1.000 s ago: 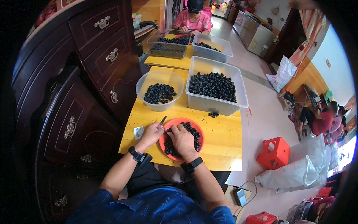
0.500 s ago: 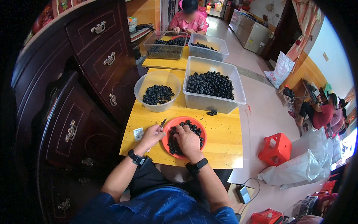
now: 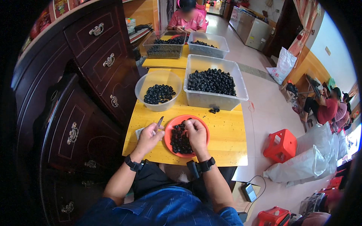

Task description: Manually sort and inspect small black objects (possibly dried fruit or rubber components) by hand.

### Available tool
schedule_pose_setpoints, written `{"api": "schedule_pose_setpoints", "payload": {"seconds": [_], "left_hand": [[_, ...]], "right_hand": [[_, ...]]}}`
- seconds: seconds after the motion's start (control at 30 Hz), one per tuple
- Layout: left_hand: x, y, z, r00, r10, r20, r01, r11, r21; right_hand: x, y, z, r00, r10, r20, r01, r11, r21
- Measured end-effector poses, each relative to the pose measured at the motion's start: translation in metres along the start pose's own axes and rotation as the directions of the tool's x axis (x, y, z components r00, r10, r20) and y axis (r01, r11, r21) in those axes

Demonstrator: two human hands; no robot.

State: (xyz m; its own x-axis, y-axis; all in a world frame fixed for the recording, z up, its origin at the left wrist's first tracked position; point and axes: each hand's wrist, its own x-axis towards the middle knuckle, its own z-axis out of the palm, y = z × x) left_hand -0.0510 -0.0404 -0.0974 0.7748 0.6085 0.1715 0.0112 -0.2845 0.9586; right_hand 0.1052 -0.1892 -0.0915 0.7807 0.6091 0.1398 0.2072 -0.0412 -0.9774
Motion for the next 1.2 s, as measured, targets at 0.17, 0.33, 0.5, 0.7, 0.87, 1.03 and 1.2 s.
{"api": "schedule_pose_setpoints", "payload": {"seconds": [0.17, 0.33, 0.5, 0.7, 0.87, 1.03, 1.2], "left_hand": [[-0.025, 0.059, 0.021, 0.991, 0.082, 0.106, -0.075, 0.995, -0.064], [-0.031, 0.078, 0.047, 0.965, 0.234, 0.117, -0.250, 0.957, 0.148], [-0.035, 0.076, 0.054, 0.960, 0.244, 0.137, -0.275, 0.909, 0.313], [-0.034, 0.081, 0.058, 0.952, 0.271, 0.140, -0.305, 0.877, 0.373], [-0.027, 0.071, 0.054, 0.982, 0.171, 0.086, -0.189, 0.930, 0.316], [-0.019, 0.056, 0.044, 0.987, 0.155, 0.029, -0.155, 0.918, 0.366], [-0.020, 0.072, 0.041, 0.990, 0.085, 0.115, -0.110, 0.965, 0.236]], "right_hand": [[-0.009, -0.012, -0.006, 0.845, 0.365, 0.391, -0.485, 0.213, 0.848], [-0.033, -0.020, 0.007, 0.817, 0.414, 0.401, -0.417, -0.056, 0.907], [-0.042, -0.015, 0.010, 0.846, 0.338, 0.413, -0.419, -0.059, 0.906], [-0.046, -0.018, 0.014, 0.851, 0.370, 0.372, -0.396, -0.011, 0.918], [-0.033, -0.002, 0.008, 0.907, 0.412, 0.086, -0.200, 0.242, 0.949], [-0.029, -0.008, -0.007, 0.880, 0.473, 0.047, -0.190, 0.258, 0.947], [-0.040, 0.007, -0.010, 0.891, 0.412, 0.189, -0.310, 0.250, 0.917]]}}
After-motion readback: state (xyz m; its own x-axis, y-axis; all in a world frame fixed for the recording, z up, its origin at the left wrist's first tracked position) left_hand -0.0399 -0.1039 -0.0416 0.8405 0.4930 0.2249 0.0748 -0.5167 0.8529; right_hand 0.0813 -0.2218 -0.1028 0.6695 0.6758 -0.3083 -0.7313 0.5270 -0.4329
